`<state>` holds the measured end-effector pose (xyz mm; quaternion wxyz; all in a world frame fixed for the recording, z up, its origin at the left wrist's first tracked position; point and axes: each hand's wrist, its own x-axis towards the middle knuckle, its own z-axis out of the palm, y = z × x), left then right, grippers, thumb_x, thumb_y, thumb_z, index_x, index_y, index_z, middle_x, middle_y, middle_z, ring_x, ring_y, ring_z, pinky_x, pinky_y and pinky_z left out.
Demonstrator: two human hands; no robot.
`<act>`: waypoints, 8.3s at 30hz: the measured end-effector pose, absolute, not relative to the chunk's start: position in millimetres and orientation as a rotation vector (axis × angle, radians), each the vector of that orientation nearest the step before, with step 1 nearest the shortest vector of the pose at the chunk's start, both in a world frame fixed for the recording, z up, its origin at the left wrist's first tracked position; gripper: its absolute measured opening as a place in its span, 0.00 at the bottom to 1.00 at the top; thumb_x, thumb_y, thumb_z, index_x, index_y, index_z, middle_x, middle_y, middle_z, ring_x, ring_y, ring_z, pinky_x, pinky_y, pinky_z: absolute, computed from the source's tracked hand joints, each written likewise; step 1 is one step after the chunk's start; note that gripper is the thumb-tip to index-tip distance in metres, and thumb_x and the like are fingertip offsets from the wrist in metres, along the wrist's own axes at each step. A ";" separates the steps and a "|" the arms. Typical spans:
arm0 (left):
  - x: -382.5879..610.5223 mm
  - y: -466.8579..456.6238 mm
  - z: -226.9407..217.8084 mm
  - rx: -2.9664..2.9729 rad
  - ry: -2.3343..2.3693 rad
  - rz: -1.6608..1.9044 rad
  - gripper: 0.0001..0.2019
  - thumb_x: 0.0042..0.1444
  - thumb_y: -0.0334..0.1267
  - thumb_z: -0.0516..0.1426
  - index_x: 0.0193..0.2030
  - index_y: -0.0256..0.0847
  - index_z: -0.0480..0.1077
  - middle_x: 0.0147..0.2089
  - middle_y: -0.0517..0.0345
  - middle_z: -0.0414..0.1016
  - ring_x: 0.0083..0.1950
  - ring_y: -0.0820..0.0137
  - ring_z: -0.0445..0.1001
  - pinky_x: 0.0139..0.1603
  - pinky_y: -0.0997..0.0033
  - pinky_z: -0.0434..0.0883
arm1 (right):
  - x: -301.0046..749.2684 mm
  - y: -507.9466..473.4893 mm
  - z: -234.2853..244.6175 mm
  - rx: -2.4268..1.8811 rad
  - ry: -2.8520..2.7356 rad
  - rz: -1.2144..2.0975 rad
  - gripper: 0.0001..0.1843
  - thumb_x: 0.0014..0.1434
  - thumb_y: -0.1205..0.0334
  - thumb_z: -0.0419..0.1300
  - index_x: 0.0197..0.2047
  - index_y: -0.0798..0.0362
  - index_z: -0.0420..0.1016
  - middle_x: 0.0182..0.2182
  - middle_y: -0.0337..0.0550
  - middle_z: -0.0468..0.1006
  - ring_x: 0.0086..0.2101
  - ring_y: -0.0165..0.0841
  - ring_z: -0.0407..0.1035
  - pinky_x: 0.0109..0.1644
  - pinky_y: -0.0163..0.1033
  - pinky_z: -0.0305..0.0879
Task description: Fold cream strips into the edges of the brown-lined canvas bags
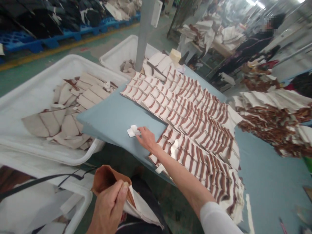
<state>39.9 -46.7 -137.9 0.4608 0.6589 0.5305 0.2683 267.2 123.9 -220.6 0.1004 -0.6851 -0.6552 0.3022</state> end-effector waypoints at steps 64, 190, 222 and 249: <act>23.8 -30.7 0.2 1.651 1.083 0.470 0.17 0.65 0.50 0.59 0.28 0.45 0.75 0.20 0.67 0.72 0.20 0.72 0.69 0.23 0.74 0.64 | 226.2 -75.3 -21.1 -1.104 -1.436 1.050 0.22 0.72 0.44 0.67 0.60 0.51 0.78 0.55 0.49 0.86 0.56 0.39 0.80 0.65 0.45 0.72; 39.6 -9.6 -26.0 1.477 1.168 0.443 0.15 0.52 0.50 0.59 0.32 0.40 0.80 0.23 0.62 0.77 0.23 0.70 0.71 0.25 0.75 0.67 | 221.1 -58.6 -29.8 -1.691 -1.175 1.375 0.14 0.61 0.49 0.62 0.31 0.49 0.68 0.25 0.30 0.66 0.29 0.29 0.59 0.33 0.36 0.53; 10.8 31.0 -4.5 1.437 0.917 0.452 0.09 0.54 0.44 0.64 0.34 0.42 0.83 0.34 0.55 0.86 0.31 0.63 0.80 0.31 0.73 0.74 | 237.6 -128.4 4.6 -1.742 -1.357 1.831 0.20 0.69 0.50 0.66 0.31 0.50 0.65 0.25 0.32 0.61 0.26 0.27 0.54 0.30 0.36 0.48; 38.5 25.6 11.2 1.774 0.843 0.470 0.09 0.52 0.37 0.57 0.22 0.44 0.70 0.20 0.66 0.69 0.23 0.72 0.65 0.25 0.75 0.60 | 254.2 -15.1 12.3 -1.182 -2.118 1.067 0.23 0.74 0.51 0.60 0.27 0.48 0.61 0.23 0.31 0.58 0.26 0.30 0.56 0.37 0.41 0.48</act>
